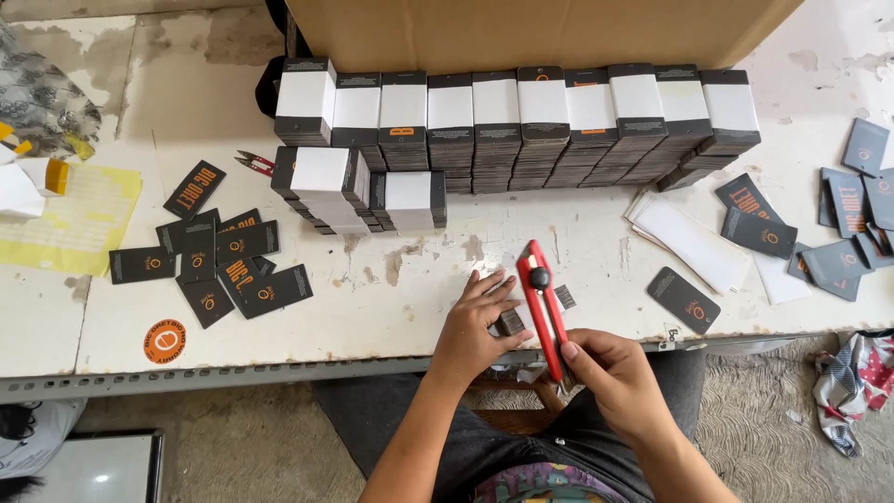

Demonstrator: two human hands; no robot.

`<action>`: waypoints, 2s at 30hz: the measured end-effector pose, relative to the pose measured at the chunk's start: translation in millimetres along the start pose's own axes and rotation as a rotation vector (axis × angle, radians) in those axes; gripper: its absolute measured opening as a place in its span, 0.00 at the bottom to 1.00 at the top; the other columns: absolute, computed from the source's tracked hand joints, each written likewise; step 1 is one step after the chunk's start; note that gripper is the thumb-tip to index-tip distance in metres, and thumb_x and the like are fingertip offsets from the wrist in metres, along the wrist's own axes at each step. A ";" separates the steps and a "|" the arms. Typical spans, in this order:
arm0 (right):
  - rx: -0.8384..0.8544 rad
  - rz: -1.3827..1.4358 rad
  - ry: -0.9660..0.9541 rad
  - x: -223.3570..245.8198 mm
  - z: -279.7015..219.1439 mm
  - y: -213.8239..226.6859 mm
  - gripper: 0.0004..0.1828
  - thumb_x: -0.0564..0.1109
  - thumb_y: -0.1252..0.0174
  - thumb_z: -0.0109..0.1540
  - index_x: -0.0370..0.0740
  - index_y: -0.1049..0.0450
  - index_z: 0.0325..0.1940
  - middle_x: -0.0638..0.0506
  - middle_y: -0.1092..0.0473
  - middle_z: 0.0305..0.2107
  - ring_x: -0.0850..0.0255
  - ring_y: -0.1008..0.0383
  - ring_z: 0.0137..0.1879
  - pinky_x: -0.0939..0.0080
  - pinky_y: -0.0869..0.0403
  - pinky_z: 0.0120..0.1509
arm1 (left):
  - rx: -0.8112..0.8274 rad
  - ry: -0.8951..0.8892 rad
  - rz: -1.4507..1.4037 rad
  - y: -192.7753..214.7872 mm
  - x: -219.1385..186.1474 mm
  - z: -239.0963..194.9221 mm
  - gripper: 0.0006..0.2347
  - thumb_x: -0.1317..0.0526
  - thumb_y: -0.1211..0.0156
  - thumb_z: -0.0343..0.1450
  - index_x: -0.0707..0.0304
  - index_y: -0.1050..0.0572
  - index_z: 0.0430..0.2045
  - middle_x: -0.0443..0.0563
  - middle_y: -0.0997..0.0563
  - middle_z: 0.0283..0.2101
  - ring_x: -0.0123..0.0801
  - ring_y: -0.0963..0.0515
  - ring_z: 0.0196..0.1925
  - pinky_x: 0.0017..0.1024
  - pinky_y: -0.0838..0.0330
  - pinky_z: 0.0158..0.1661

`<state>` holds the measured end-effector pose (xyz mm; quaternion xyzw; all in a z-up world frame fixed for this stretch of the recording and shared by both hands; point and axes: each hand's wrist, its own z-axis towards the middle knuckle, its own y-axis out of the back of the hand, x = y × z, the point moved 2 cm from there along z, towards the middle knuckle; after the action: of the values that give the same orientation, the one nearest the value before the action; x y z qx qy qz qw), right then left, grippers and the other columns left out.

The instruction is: The person is seen organizing small white boxes on a workbench and then inspecting a stack of black cards one by one before placing them into a larger container.

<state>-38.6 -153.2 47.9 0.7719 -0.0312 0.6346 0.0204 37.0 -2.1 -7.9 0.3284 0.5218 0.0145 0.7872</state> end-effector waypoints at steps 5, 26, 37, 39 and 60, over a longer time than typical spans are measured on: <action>0.025 -0.101 -0.084 -14.4 7.3 -3.0 0.11 0.42 0.47 0.54 0.32 0.23 0.27 0.54 0.31 0.15 0.71 0.41 0.22 0.73 0.42 0.26 | 0.007 -0.011 -0.015 2.9 -5.0 1.1 0.17 0.61 0.35 0.55 0.63 0.27 0.35 0.53 0.27 0.45 0.43 0.34 0.55 0.41 0.53 0.60; -0.150 0.077 0.018 -14.7 -3.8 34.0 0.11 0.42 0.50 0.57 0.29 0.27 0.29 0.50 0.33 0.14 0.67 0.39 0.20 0.71 0.38 0.25 | -0.273 0.151 -0.550 7.7 -25.9 -4.8 0.13 0.63 0.39 0.59 0.65 0.32 0.34 0.57 0.24 0.40 0.37 0.23 0.43 0.26 0.25 0.41; -0.067 -0.035 -0.147 -2.4 3.7 9.2 0.13 0.42 0.47 0.54 0.28 0.23 0.30 0.53 0.32 0.16 0.70 0.42 0.24 0.72 0.42 0.27 | -0.219 0.219 -0.496 7.6 -14.4 -9.4 0.14 0.62 0.38 0.58 0.61 0.29 0.36 0.49 0.22 0.35 0.29 0.24 0.37 0.22 0.28 0.35; -0.032 0.004 -0.019 5.7 0.8 9.5 0.12 0.42 0.49 0.55 0.29 0.25 0.29 0.48 0.29 0.15 0.65 0.33 0.21 0.70 0.35 0.26 | -0.197 0.143 -0.422 9.8 -17.1 -8.4 0.14 0.61 0.38 0.59 0.58 0.29 0.37 0.47 0.22 0.35 0.27 0.25 0.34 0.21 0.30 0.32; -0.232 -0.197 -0.039 -5.5 4.6 35.3 0.11 0.42 0.48 0.56 0.31 0.25 0.32 0.53 0.32 0.19 0.69 0.40 0.26 0.72 0.40 0.29 | 0.104 0.295 0.457 10.0 -15.1 6.5 0.18 0.59 0.42 0.60 0.70 0.31 0.40 0.55 0.27 0.33 0.40 0.29 0.36 0.30 0.31 0.35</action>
<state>-37.8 -188.5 41.3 0.7760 -0.0290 0.6064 0.1711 38.7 -3.1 11.3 0.4718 0.5432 0.2125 0.6612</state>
